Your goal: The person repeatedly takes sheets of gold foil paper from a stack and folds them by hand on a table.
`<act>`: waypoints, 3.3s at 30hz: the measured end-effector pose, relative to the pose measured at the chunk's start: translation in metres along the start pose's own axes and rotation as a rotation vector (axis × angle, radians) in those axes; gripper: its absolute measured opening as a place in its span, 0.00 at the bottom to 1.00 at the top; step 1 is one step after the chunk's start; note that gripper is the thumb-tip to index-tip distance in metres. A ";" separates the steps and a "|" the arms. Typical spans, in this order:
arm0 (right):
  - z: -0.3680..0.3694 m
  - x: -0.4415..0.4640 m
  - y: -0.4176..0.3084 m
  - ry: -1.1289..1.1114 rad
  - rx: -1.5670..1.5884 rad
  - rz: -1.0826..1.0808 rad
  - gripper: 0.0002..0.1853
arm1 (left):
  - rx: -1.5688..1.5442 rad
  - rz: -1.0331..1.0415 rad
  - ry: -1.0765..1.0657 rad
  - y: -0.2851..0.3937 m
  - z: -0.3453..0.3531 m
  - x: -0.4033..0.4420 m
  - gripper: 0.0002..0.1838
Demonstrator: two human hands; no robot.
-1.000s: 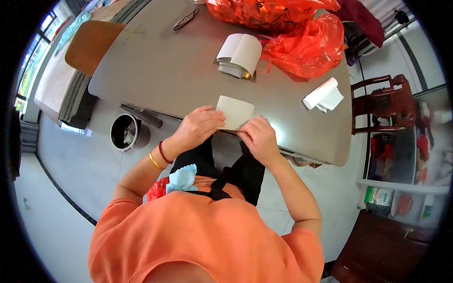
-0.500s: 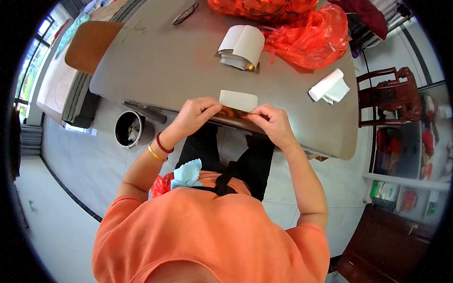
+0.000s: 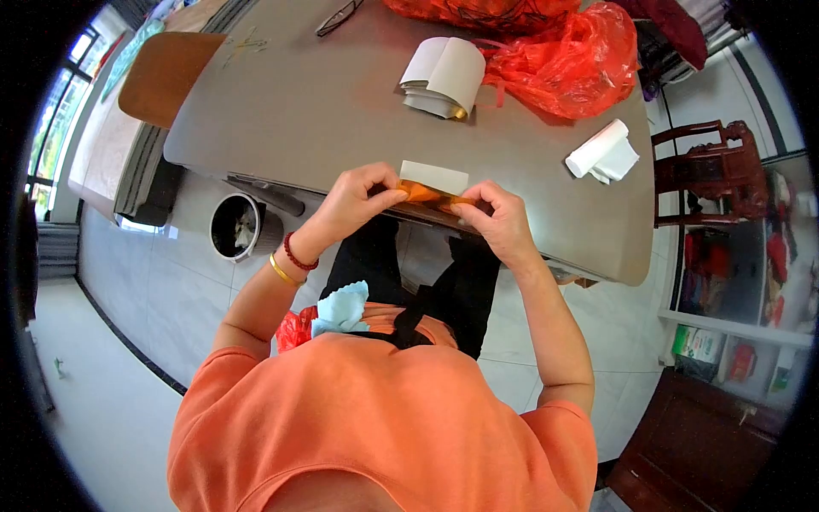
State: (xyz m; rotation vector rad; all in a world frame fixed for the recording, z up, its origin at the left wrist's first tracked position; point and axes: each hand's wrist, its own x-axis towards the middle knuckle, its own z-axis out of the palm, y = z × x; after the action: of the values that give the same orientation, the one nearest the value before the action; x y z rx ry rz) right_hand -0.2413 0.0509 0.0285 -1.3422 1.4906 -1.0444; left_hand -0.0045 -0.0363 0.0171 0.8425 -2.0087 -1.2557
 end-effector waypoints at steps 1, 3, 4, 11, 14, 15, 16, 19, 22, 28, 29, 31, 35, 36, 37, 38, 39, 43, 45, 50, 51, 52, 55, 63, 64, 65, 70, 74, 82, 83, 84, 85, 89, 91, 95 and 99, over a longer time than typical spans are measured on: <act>-0.001 0.001 0.001 -0.007 -0.004 0.010 0.06 | -0.058 -0.021 -0.003 -0.001 0.000 0.000 0.10; -0.004 0.002 0.005 -0.022 -0.009 0.031 0.06 | -0.174 -0.062 -0.008 -0.005 -0.002 0.001 0.11; -0.004 0.002 0.006 -0.014 -0.020 0.016 0.06 | -0.175 -0.071 -0.033 -0.005 -0.004 0.001 0.09; -0.004 0.001 0.008 0.017 -0.133 -0.132 0.06 | -0.278 -0.141 -0.046 0.006 -0.004 0.005 0.08; -0.004 0.002 0.013 0.019 -0.160 -0.167 0.06 | -0.340 -0.128 -0.028 0.006 -0.003 0.005 0.12; -0.004 0.002 0.013 0.019 -0.173 -0.175 0.06 | -0.355 -0.121 -0.025 0.006 -0.003 0.005 0.14; -0.003 0.002 0.013 0.028 -0.192 -0.187 0.06 | -0.352 -0.120 -0.033 0.004 -0.004 0.005 0.13; 0.001 -0.001 0.007 0.055 -0.216 -0.193 0.07 | -0.327 -0.138 -0.053 0.000 -0.006 0.005 0.11; 0.002 -0.001 0.005 0.093 -0.258 -0.231 0.09 | -0.230 -0.119 -0.063 0.002 -0.005 0.003 0.10; -0.031 0.001 0.003 0.239 -0.606 -0.496 0.08 | -0.168 0.131 0.095 -0.014 0.003 -0.004 0.09; -0.041 0.003 -0.003 0.296 -0.659 -0.571 0.07 | -0.146 0.168 0.086 -0.014 0.003 -0.004 0.09; -0.050 0.007 -0.028 0.443 -0.649 -0.623 0.06 | -0.151 0.154 0.069 -0.011 0.007 -0.005 0.06; -0.067 0.035 -0.077 0.811 -0.566 -0.779 0.08 | 0.337 0.443 0.091 -0.015 0.017 -0.003 0.05; -0.073 0.048 -0.085 0.898 -0.618 -0.835 0.09 | 0.381 0.454 0.091 -0.012 0.019 -0.003 0.05; -0.075 0.063 -0.099 0.962 -0.672 -0.984 0.10 | 0.427 0.465 0.091 -0.010 0.021 -0.004 0.04; -0.074 0.080 -0.110 1.025 -0.726 -1.135 0.10 | 0.475 0.478 0.091 -0.008 0.021 -0.005 0.04; -0.075 0.098 -0.116 1.066 -0.760 -1.177 0.10 | 0.475 0.478 0.081 -0.008 0.020 -0.005 0.04; -0.048 0.153 -0.101 0.940 -0.965 -1.140 0.08 | 0.496 0.490 0.072 -0.010 0.020 -0.006 0.05; -0.021 0.156 -0.057 0.654 -1.098 -0.985 0.08 | 0.485 0.499 0.062 -0.011 0.019 -0.007 0.06; -0.004 0.120 -0.018 0.418 -1.017 -0.910 0.12 | 0.490 0.476 0.077 -0.009 0.019 -0.009 0.06; -0.005 0.107 -0.026 0.457 -1.043 -0.890 0.15 | 0.494 0.474 0.072 -0.009 0.020 -0.008 0.06; -0.009 0.094 -0.032 0.431 -0.993 -0.884 0.15 | 0.474 0.476 0.085 -0.009 0.020 -0.007 0.06; -0.023 0.051 -0.027 0.246 -0.736 -0.808 0.17 | 0.413 0.461 0.146 -0.010 0.022 -0.008 0.06; -0.018 -0.004 0.002 0.019 -0.468 -0.431 0.24 | 0.400 0.245 0.322 -0.006 0.034 0.008 0.06; -0.017 -0.004 0.001 0.027 -0.449 -0.433 0.25 | 0.401 0.227 0.336 -0.005 0.035 0.012 0.05; -0.015 -0.002 0.002 0.043 -0.496 -0.467 0.25 | 0.409 0.218 0.340 -0.005 0.037 0.016 0.05; -0.008 0.006 0.011 0.121 -0.726 -0.581 0.22 | 0.512 0.197 0.381 0.004 0.042 0.026 0.06; -0.004 0.009 0.007 0.135 -0.809 -0.527 0.17 | 0.604 0.248 0.358 0.008 0.042 0.026 0.10; -0.005 0.012 0.015 0.120 -0.769 -0.447 0.18 | 0.824 0.534 0.015 0.009 0.052 -0.010 0.28; -0.004 0.012 0.015 0.148 -0.807 -0.476 0.20 | 0.859 0.524 0.004 0.004 0.052 -0.010 0.32; -0.003 0.013 0.015 0.177 -0.847 -0.506 0.21 | 0.864 0.510 0.004 0.004 0.052 -0.010 0.33; -0.003 0.013 0.015 0.206 -0.889 -0.533 0.23 | 0.866 0.495 0.003 0.005 0.052 -0.010 0.33; -0.005 0.012 0.017 0.167 -0.791 -0.442 0.25 | 0.870 0.459 -0.021 0.006 0.052 -0.010 0.36; -0.006 0.009 0.015 0.163 -0.727 -0.407 0.24 | 0.875 0.454 -0.026 0.006 0.051 -0.010 0.37; -0.007 0.010 0.021 0.160 -0.755 -0.461 0.22 | 0.874 0.446 -0.040 0.005 0.051 -0.007 0.38; -0.006 0.008 0.017 0.165 -0.747 -0.459 0.20 | 0.884 0.470 -0.042 0.006 0.048 -0.003 0.38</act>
State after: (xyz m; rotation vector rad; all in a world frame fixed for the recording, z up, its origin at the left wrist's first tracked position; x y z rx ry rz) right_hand -0.2524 0.0444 0.0140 -2.2456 1.8382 -0.9097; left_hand -0.0409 -0.0062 0.0047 0.6323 -2.6060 -0.0875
